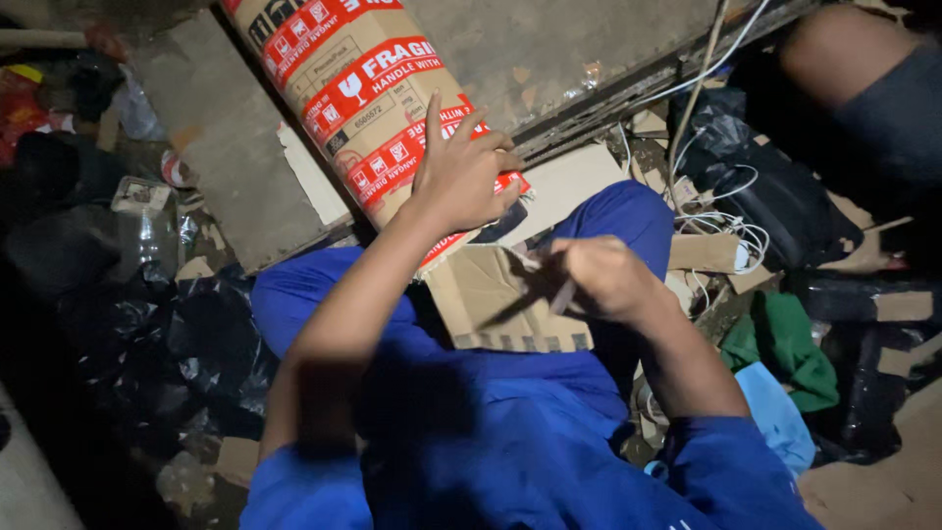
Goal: The person sits cross-legged and secures a cylindrical cardboard package with red fragile tape. They fold and press cardboard flaps, then wrap and smooth tape around the cylinder to seal it.
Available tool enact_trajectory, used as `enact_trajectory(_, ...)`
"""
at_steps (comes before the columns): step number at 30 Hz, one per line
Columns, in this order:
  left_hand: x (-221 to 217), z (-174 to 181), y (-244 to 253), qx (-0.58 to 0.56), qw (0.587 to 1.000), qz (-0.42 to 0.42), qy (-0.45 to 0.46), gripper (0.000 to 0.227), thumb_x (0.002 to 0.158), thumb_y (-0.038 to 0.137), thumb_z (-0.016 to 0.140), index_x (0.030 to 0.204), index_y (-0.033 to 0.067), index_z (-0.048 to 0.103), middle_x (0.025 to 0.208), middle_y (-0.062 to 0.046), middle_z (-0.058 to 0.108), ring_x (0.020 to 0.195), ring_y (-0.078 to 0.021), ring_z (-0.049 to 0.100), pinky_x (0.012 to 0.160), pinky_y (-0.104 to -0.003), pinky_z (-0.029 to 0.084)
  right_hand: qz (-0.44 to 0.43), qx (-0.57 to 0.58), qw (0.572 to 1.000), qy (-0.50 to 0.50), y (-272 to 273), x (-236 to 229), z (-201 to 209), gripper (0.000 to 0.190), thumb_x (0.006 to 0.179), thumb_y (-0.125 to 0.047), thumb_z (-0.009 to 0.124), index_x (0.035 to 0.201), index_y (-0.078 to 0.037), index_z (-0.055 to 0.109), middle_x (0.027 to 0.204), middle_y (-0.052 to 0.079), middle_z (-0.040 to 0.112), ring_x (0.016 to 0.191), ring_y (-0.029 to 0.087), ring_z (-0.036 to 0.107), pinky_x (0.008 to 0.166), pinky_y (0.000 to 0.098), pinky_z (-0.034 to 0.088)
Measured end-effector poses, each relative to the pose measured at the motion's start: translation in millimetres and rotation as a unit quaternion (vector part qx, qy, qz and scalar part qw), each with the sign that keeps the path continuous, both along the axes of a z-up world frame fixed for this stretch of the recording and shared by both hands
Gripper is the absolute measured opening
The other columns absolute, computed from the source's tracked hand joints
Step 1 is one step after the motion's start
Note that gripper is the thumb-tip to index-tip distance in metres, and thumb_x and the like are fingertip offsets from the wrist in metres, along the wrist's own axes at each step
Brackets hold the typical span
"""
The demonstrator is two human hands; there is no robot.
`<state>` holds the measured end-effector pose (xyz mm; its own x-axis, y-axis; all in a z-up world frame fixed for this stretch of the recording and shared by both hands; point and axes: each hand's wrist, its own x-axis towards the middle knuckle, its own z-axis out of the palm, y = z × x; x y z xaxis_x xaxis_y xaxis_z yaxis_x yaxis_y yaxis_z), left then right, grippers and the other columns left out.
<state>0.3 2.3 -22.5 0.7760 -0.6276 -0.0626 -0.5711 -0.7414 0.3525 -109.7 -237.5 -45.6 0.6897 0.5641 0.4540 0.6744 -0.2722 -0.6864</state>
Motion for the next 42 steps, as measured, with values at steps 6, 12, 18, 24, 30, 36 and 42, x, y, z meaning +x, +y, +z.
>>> enact_trajectory(6,-21.5,-0.1,30.8,-0.173,0.980,0.091,-0.022,0.035,0.107,0.024,0.051,0.138,0.0187,0.065,0.149,-0.002,0.059,0.153,-0.0282,0.042,0.129,-0.074,0.001,-0.193,0.194,0.912,0.306,27.7,-39.7,-8.5,0.062,0.081,-0.006,0.089,0.108,-0.007,0.033,0.095,0.004,0.043,0.085,0.012,0.046,0.072,0.0301,0.045)
enact_trajectory(12,-63.6,-0.5,52.9,-0.088,0.976,0.155,-0.124,0.056,0.097,0.033,0.065,0.151,0.0201,0.056,0.164,-0.019,0.037,0.154,-0.0418,0.024,0.113,-0.077,-0.002,-0.287,0.226,0.877,0.312,54.8,-64.8,-28.4,0.061,0.085,-0.004,0.086,0.113,-0.007,0.033,0.101,0.002,0.032,0.092,0.011,0.039,0.077,0.0277,0.040)
enact_trajectory(18,-62.5,-1.8,50.9,-0.111,0.968,0.173,-0.143,0.060,0.090,0.048,0.074,0.143,0.0223,0.065,0.161,-0.016,0.041,0.154,-0.0382,0.026,0.117,-0.076,-0.001,-0.320,0.093,0.931,0.153,47.8,-94.9,-33.1,0.046,0.088,-0.005,0.085,0.099,-0.005,0.040,0.072,0.001,0.042,0.058,0.012,0.038,0.052,0.0299,0.034)
enact_trajectory(24,-69.8,-3.4,55.4,-0.136,0.966,0.174,-0.135,0.057,0.093,0.048,0.074,0.143,0.0216,0.067,0.164,-0.013,0.041,0.157,-0.0374,0.028,0.122,-0.075,0.000,-0.490,0.143,0.859,0.040,-46.5,-158.1,-44.8,0.047,0.092,-0.012,0.077,0.104,-0.009,0.032,0.095,0.001,0.032,0.084,0.013,0.035,0.077,0.0280,0.035)
enact_trajectory(30,-79.7,-1.8,65.1,-0.110,0.984,0.095,-0.101,0.074,0.084,0.059,0.070,0.146,0.0197,0.060,0.163,-0.013,0.035,0.153,-0.0402,0.024,0.118,-0.073,-0.001,-0.527,0.361,0.750,0.171,-186.7,-147.0,-135.5,0.050,0.110,-0.015,0.079,0.123,-0.004,0.032,0.108,0.004,0.038,0.096,0.014,0.044,0.089,0.0316,0.040)
enact_trajectory(36,-105.5,-48.0,78.8,-0.355,0.898,0.252,-0.066,0.083,0.099,0.046,0.060,0.165,0.0093,0.027,0.173,-0.024,0.018,0.162,-0.0385,0.016,0.132,-0.055,0.010,-0.687,-0.181,0.704,0.005,-222.2,-148.4,-133.9,0.052,0.104,-0.011,0.081,0.126,0.005,0.036,0.118,0.022,0.051,0.116,0.030,0.053,0.103,0.0421,0.044)
enact_trajectory(42,-119.6,-113.6,74.5,-0.640,0.639,0.395,0.162,0.092,0.099,0.034,0.069,0.165,0.0061,0.011,0.167,-0.017,0.029,0.153,-0.0273,0.030,0.125,-0.041,0.026,-0.400,0.109,0.872,0.259,-54.2,-38.9,-106.0,0.028,0.105,-0.012,0.074,0.112,0.000,0.050,0.100,0.015,0.073,0.084,0.016,0.065,0.074,0.0299,0.054)
